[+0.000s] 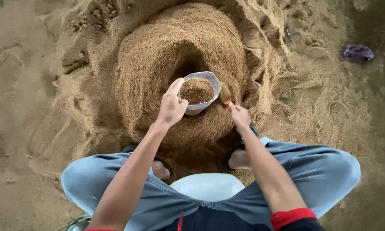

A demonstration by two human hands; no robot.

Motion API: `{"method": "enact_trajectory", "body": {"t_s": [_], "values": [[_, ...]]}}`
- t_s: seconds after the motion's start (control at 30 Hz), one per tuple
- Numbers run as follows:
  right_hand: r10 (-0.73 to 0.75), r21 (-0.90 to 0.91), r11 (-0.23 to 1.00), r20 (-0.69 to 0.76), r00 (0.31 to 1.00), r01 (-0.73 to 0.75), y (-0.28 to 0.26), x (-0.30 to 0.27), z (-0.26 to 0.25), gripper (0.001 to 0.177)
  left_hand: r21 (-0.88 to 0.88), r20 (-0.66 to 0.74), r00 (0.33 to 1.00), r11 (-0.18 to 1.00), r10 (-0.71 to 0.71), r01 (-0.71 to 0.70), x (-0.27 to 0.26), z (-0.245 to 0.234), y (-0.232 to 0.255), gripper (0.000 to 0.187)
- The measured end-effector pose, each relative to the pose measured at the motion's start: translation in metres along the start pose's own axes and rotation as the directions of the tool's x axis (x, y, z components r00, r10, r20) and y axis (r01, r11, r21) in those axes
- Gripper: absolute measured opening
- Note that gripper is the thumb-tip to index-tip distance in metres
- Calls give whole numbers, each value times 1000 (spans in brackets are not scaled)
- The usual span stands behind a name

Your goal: The person scoops grains from a large mound on the ground using a wooden spoon and transfers them into a clear plastic bag held in the other hand. The person sits cross-legged on a small stool while performing the task.

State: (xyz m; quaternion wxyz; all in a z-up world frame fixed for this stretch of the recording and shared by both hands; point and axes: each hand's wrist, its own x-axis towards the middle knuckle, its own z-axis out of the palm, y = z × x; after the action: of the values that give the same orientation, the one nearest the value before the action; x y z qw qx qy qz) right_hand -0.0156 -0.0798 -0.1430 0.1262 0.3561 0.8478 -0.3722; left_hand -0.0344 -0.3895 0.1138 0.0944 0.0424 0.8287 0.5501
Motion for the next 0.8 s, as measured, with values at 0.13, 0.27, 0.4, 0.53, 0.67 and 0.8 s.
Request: {"method": "enact_trajectory", "body": {"t_s": [0.13,0.27,0.4,0.53,0.67,0.8], "values": [[-135,42,990,-47,990,137,-81,-41,-61,42,0,-16,1000,1000,19,-19,1,2,-5,68],[-379,23,923,-106,919,383,-156,-88,-122,38,11,-38,996,997,82,-82,12,9,-25,69],[-563,-146,826,-211,799,544,-162,-55,-131,29,-41,-51,997,997,64,-66,22,16,-46,72],[-913,-344,391,-266,311,854,-177,-84,-137,27,17,-125,981,989,151,-150,31,26,-66,68],[-708,-134,673,-404,580,728,-169,-72,-117,25,29,-113,985,992,128,-125,32,26,-64,69],[-474,-197,878,-228,850,437,-79,6,-69,39,3,-53,998,999,36,-36,17,15,-35,71]]}}
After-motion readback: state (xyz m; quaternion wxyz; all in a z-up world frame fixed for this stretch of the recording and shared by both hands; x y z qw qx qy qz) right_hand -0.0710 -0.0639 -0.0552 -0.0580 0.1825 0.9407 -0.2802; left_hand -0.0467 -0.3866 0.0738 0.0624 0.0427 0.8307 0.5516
